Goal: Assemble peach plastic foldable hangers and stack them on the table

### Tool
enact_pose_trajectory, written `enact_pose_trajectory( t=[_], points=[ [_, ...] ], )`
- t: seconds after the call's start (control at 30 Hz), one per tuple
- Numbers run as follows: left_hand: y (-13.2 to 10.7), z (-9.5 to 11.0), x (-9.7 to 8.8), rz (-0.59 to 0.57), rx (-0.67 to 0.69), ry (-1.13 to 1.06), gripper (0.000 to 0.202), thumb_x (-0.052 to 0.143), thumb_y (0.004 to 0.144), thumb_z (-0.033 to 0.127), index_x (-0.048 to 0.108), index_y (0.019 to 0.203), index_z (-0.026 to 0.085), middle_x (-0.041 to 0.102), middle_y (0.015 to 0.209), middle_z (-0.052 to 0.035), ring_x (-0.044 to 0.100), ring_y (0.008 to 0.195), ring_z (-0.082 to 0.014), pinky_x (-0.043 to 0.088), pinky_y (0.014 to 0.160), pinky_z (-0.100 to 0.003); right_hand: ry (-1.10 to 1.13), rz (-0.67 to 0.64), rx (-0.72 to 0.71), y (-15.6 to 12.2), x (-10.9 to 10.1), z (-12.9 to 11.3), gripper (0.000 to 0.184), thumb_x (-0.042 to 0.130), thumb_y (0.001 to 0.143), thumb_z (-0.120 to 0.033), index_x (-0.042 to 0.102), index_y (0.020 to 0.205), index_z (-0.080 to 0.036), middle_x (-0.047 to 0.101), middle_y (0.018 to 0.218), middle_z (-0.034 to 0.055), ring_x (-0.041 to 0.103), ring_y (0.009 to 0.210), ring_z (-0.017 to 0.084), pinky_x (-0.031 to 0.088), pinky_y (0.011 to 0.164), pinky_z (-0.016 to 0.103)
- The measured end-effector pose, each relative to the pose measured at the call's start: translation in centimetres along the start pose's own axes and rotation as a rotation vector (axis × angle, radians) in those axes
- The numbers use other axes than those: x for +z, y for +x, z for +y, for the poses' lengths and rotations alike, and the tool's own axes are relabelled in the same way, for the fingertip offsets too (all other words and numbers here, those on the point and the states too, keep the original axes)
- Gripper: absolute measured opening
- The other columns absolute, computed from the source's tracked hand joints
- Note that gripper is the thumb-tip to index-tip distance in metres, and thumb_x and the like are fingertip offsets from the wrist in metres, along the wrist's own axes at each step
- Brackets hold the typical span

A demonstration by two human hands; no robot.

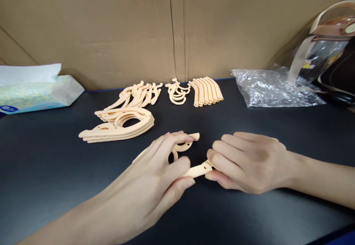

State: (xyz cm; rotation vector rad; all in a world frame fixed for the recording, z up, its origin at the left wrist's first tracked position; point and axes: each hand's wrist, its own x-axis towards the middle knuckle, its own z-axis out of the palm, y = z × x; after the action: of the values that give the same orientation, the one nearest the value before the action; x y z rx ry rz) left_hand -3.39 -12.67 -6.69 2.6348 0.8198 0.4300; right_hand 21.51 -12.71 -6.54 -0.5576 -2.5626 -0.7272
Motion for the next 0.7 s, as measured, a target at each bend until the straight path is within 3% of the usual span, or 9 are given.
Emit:
enact_pose_trajectory(
  t=[0.33,0.7],
  points=[
    [-0.02,-0.03,-0.26,-0.018,-0.013,-0.031,0.021,0.041,0.104,0.025,0.06,0.096,0.025,0.041,0.146,-0.0023,0.04,0.14,-0.021,0.039,0.113,-0.035,-0.002,0.001,-0.023,0.0,-0.05,0.0,0.032,0.043,0.103,-0.025,0.06,0.077,-0.016,0.055,0.063,-0.0007,0.041,0.055,0.015,0.028,0.05,0.03],
    [0.16,-0.14,-0.37,0.007,0.026,-0.021,0.024,0.041,0.104,0.026,0.051,0.083,0.023,0.047,0.139,-0.0054,0.041,0.138,-0.0201,0.041,0.109,-0.032,0.042,-0.023,-0.01,0.25,-0.3,-0.03,0.032,0.043,0.101,-0.024,0.058,0.073,-0.018,0.051,0.06,-0.0012,0.038,0.055,0.016,0.026,0.05,0.031]
  ],
)
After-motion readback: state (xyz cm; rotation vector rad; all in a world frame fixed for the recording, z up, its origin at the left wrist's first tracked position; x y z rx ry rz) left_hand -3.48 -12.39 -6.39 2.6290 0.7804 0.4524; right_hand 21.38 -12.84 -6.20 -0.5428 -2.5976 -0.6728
